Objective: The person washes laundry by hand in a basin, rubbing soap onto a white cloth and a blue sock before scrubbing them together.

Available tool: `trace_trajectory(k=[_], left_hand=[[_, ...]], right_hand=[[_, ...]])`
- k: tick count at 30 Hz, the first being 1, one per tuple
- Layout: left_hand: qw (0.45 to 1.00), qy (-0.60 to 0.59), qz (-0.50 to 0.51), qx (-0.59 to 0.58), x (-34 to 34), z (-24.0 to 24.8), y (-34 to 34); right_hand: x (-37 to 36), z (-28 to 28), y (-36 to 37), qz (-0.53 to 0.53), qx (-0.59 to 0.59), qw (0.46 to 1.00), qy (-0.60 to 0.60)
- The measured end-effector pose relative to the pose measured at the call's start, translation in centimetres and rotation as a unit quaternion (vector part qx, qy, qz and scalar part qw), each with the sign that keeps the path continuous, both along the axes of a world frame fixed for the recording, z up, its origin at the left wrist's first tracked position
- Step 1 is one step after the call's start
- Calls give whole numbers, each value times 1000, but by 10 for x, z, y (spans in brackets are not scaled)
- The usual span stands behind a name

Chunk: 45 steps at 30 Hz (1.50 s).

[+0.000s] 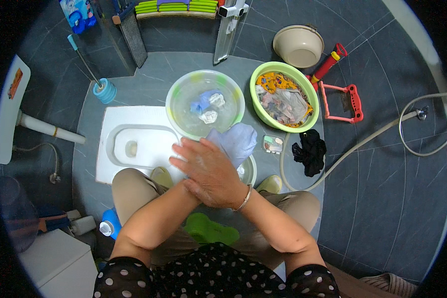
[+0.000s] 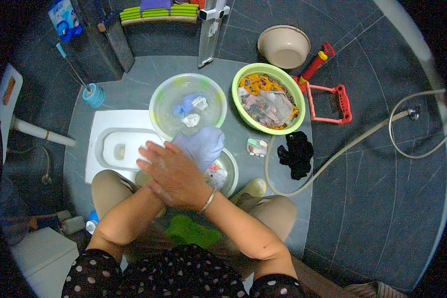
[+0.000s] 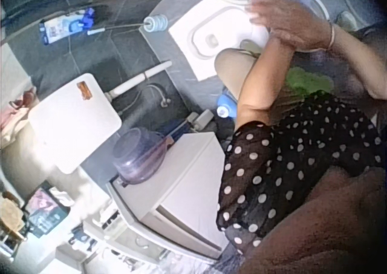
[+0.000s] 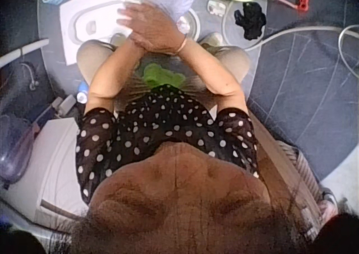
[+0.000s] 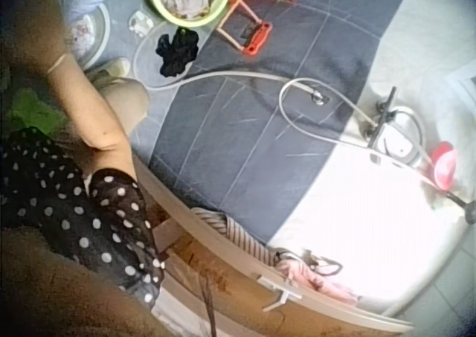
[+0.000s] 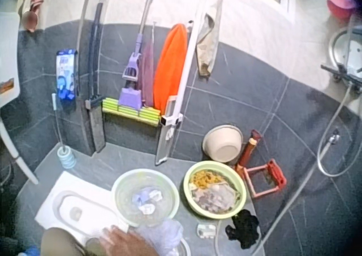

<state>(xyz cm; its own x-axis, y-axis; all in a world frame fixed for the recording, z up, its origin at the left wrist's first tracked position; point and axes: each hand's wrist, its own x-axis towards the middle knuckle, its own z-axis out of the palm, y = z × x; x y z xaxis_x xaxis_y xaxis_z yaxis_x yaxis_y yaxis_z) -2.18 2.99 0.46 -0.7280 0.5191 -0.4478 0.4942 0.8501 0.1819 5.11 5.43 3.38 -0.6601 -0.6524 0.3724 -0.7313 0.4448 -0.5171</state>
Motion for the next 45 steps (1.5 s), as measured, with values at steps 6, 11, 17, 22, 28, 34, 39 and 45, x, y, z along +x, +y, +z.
trace_trajectory(k=[6,11,17,22,28,34,39,45], left_hand=[[837,-30,153,525,34,12,-28],[847,109,116,507,63,-15,-44],[857,86,130,491,61,-3,-46],[913,24,156,377,57,9,-49],[776,92,160,603,60,-14,-51],[892,206,19,401,52,-13,-53],[917,237,-50,318,48,-12,-54],[894,311,-22,321,31,-16,-70]], right_hand=[[-23,-4,4,-57,22,996,67],[-41,-27,31,-137,72,986,69],[-45,-47,45,-215,57,975,26],[-42,-38,43,-297,13,953,61],[-27,-24,24,-245,-65,961,112],[-35,-75,48,-330,-133,934,41],[-35,-98,69,-440,-104,875,-172],[-16,-172,92,-415,-116,801,-415]])
